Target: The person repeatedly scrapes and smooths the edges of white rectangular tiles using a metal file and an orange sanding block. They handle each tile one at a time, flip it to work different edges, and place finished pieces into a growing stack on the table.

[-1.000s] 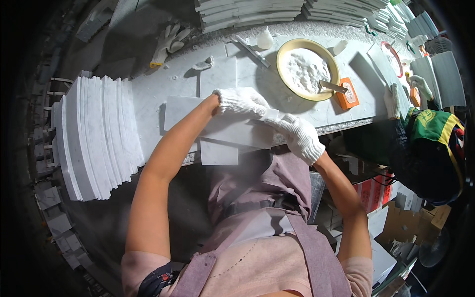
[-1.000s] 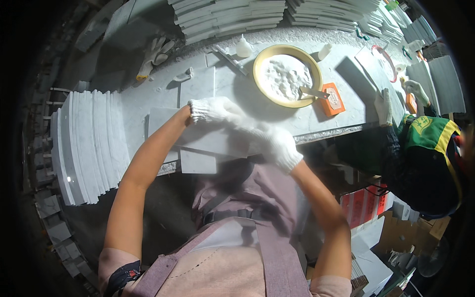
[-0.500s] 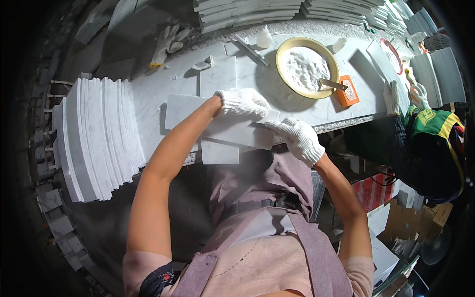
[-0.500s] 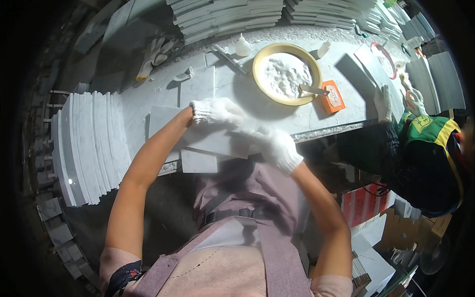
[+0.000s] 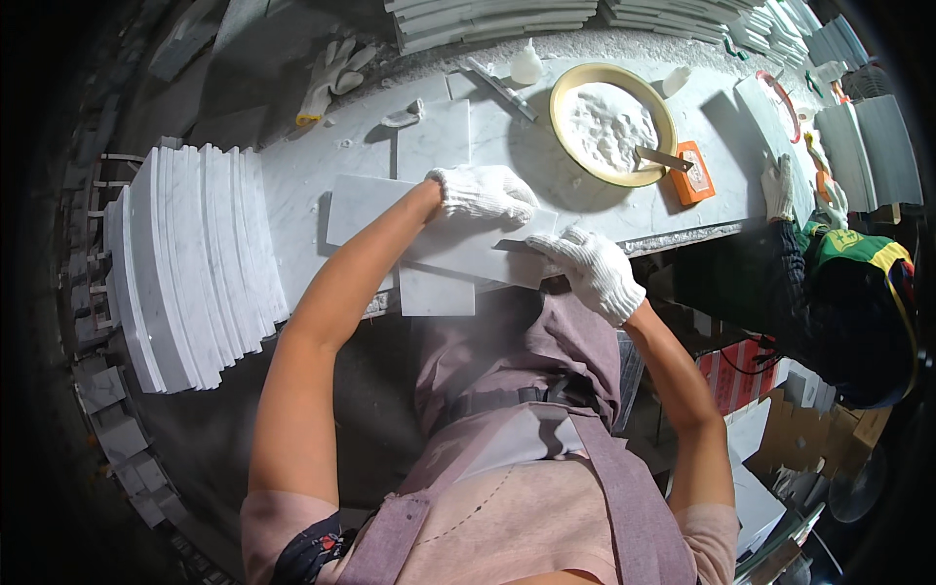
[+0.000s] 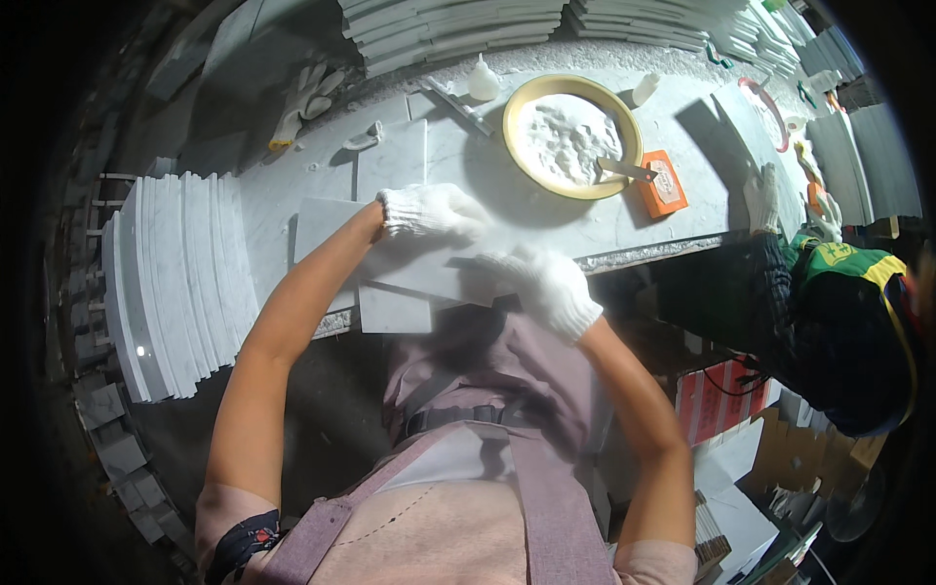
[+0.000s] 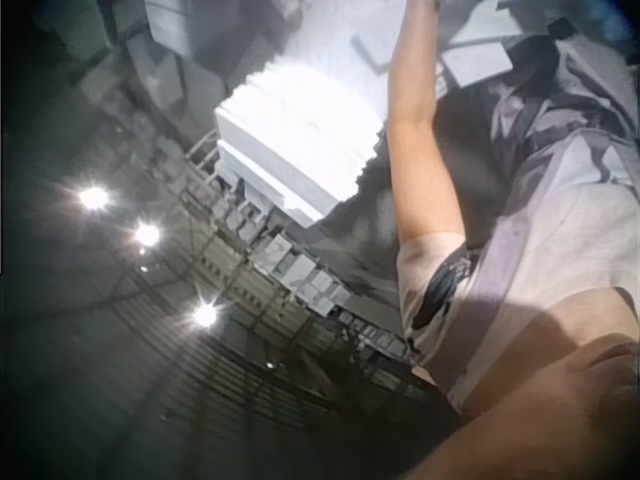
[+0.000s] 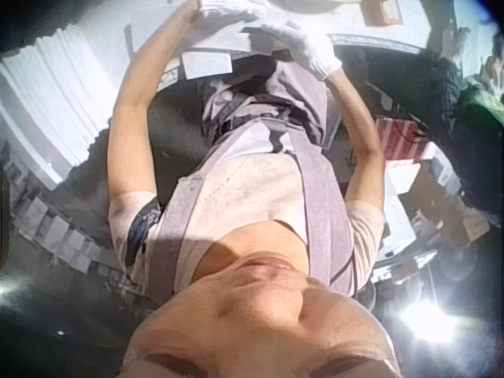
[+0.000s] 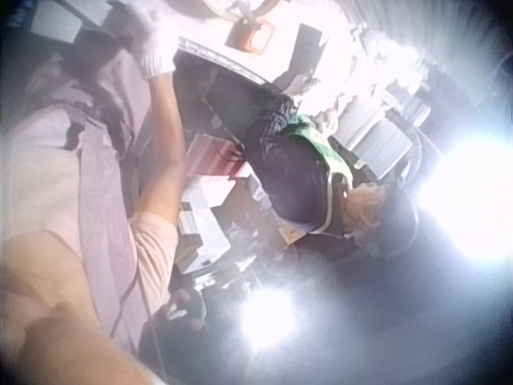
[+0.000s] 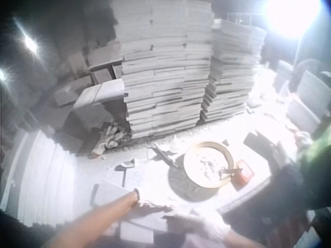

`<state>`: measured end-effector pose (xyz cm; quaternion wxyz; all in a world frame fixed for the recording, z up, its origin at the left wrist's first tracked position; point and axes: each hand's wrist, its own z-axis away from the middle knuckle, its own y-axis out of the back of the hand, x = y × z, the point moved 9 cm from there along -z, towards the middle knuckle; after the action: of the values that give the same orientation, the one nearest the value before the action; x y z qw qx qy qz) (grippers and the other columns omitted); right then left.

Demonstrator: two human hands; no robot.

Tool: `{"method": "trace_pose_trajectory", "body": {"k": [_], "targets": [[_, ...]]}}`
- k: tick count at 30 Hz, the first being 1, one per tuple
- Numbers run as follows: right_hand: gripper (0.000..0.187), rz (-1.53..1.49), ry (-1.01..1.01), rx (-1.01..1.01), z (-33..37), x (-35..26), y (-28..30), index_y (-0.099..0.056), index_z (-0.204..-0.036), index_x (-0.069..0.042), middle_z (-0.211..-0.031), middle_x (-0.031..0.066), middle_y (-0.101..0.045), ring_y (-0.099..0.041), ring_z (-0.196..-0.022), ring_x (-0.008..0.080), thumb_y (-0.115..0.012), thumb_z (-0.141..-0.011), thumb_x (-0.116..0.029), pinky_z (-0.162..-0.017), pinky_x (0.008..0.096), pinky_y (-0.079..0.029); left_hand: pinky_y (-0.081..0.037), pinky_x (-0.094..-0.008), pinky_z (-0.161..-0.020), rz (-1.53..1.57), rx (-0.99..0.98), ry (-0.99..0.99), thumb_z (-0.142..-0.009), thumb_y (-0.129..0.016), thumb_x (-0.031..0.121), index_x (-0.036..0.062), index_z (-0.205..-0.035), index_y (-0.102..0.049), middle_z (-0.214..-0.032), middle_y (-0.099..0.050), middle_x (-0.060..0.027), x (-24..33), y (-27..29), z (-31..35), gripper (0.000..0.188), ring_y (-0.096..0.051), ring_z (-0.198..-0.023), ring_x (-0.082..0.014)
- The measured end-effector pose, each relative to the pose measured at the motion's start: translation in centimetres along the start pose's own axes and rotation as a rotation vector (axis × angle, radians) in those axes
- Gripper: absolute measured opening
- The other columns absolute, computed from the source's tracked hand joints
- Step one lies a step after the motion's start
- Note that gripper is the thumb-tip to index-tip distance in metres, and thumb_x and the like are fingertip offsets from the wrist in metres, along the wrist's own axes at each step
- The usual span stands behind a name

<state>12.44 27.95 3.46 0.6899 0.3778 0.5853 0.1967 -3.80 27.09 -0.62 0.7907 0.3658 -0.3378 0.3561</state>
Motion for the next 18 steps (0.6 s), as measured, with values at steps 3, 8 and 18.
{"method": "trace_pose_trajectory", "body": {"k": [3,8,18], "targets": [[0.043,0.002,0.005,0.004,-1.0,0.4,0.3,-0.071,-0.135,-0.019,-0.106,0.0138,-0.069,-0.068,-0.098,0.0361,-0.062,-0.095,-0.004,-0.084,0.044,-0.055,-0.055,-0.0317,-0.078,0.093,-0.011,0.036,-0.097,-0.066,0.026,0.0057,-0.125,-0.076,-0.094,-0.076,-0.005,-0.3,-0.2,0.3,0.036,-0.067,-0.081,-0.0132],[0.045,0.025,-0.058,-0.032,-1.6,0.9,-0.5,-0.071,-0.135,-0.019,-0.111,0.0138,-0.07,-0.069,-0.1,0.0355,-0.062,-0.095,-0.003,-0.084,0.0432,-0.057,-0.056,-0.0332,-0.075,0.106,0.001,-0.033,-0.096,-0.066,0.026,0.0057,-0.127,-0.075,-0.092,-0.075,-0.0059,0.6,0.0,0.6,0.038,-0.067,-0.079,-0.0145],[0.05,-0.325,-0.032,0.139,-0.7,0.7,1.3,-0.073,-0.132,-0.019,-0.098,0.0123,-0.069,-0.07,-0.087,0.0296,-0.06,-0.09,0.006,-0.077,0.0384,-0.057,-0.057,-0.0321,-0.081,0.011,0.04,-0.015,-0.097,-0.064,0.027,0.0068,-0.128,-0.074,-0.097,-0.078,-0.0062,-0.4,0.2,0.3,0.038,-0.07,-0.083,-0.0152]]}}
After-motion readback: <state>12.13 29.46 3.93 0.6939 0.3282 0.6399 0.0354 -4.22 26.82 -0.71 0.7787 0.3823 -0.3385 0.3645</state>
